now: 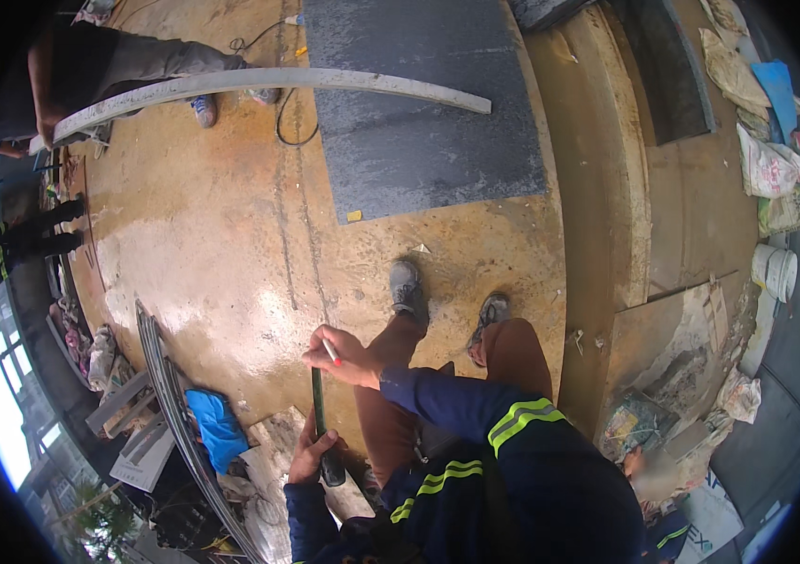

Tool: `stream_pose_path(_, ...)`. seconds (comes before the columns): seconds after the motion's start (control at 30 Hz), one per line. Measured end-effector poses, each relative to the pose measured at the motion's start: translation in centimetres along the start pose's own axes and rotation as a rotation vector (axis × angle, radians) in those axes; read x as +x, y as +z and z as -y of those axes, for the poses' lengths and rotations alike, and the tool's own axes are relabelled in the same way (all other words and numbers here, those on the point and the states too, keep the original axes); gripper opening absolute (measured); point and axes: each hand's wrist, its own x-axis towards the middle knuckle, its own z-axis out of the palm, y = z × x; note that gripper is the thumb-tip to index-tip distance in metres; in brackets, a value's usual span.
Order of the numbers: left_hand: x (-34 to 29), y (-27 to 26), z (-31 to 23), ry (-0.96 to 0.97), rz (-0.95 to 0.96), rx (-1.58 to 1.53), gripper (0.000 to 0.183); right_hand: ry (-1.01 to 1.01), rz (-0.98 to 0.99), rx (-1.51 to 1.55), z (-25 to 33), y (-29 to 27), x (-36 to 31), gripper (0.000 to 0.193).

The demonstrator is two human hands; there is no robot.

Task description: The person measures a large dark stone tile using a tape measure and marks it with a white marker. They also measure a concrete ledge and mark the tile for cutting.

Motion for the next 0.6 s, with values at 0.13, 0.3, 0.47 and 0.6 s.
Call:
stream_pose_path(0.13,0.1,2.8,-1.3,0.051,-0.010,0.094,0.107,-0.143,0.217,-0.617,-0.2,-2.7,-8.3,0.037)
stream_pose_path(0.3,2.1,6.8,-2.6,-0.092,0.067,0.890,0.118,-0.174,-0.688,-0.577,-0.7,-16.9,-15.6,0.031)
stream_pose_path(0.47,4.8,11.8,-5.1,-0.203,0.207,1.512,0.136,-0.135,-1.499,-0.555,-4.6,-35.8,-21.0,0.018)
stream_pose_path(0.6,10.2,14.5,-7.9,-0.396,0.212,1.741,0.153,-0.064,-1.515,-0.588,-5.2,-49.6,-15.8,0.016)
